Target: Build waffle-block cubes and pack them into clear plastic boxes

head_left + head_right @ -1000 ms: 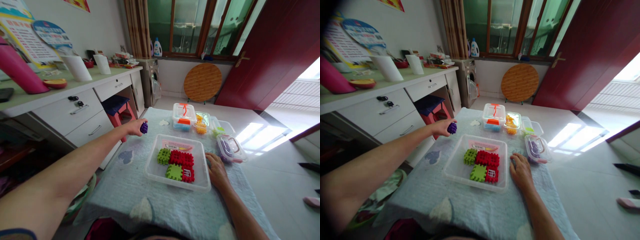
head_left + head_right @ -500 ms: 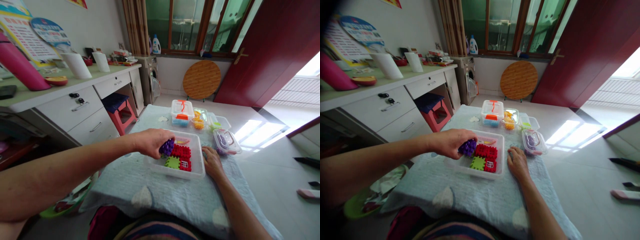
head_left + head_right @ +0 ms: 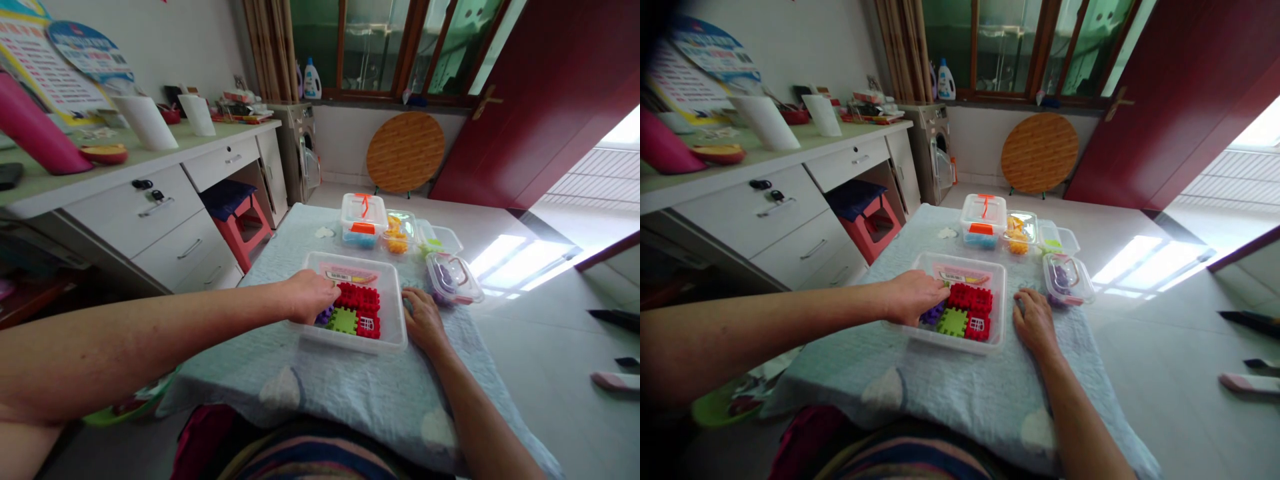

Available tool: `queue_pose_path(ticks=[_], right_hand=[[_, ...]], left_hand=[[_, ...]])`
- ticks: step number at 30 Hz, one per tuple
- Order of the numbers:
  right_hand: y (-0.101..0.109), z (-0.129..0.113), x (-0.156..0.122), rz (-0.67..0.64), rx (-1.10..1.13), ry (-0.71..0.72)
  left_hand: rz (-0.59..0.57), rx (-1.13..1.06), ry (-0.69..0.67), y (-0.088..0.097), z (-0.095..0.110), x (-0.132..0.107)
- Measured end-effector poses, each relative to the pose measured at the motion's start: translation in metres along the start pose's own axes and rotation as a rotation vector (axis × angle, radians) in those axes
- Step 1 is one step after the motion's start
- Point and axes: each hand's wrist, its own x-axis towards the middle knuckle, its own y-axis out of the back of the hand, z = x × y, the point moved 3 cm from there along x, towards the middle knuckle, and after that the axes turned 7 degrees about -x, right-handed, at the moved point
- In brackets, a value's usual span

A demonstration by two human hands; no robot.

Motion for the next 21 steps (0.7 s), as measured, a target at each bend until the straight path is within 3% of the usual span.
queue_pose_path(ticks=[8,16,21], right_hand=[[0.0,-0.001,0.0,-0.015,-0.009,-0.007],[0.001,-0.001,0.0,-0.024,-0.011,-0.01],[0.001,-0.001,0.0,-0.023,-0.007,-0.014]], left_hand=[[-0.009,-0.017,-0.028,0.001,0.001,0.0],[-0.223,-0.072,-0.085,0.013,0.007,0.002],[-0.185,-0.091,-0.069,0.005,0.009,0.006]])
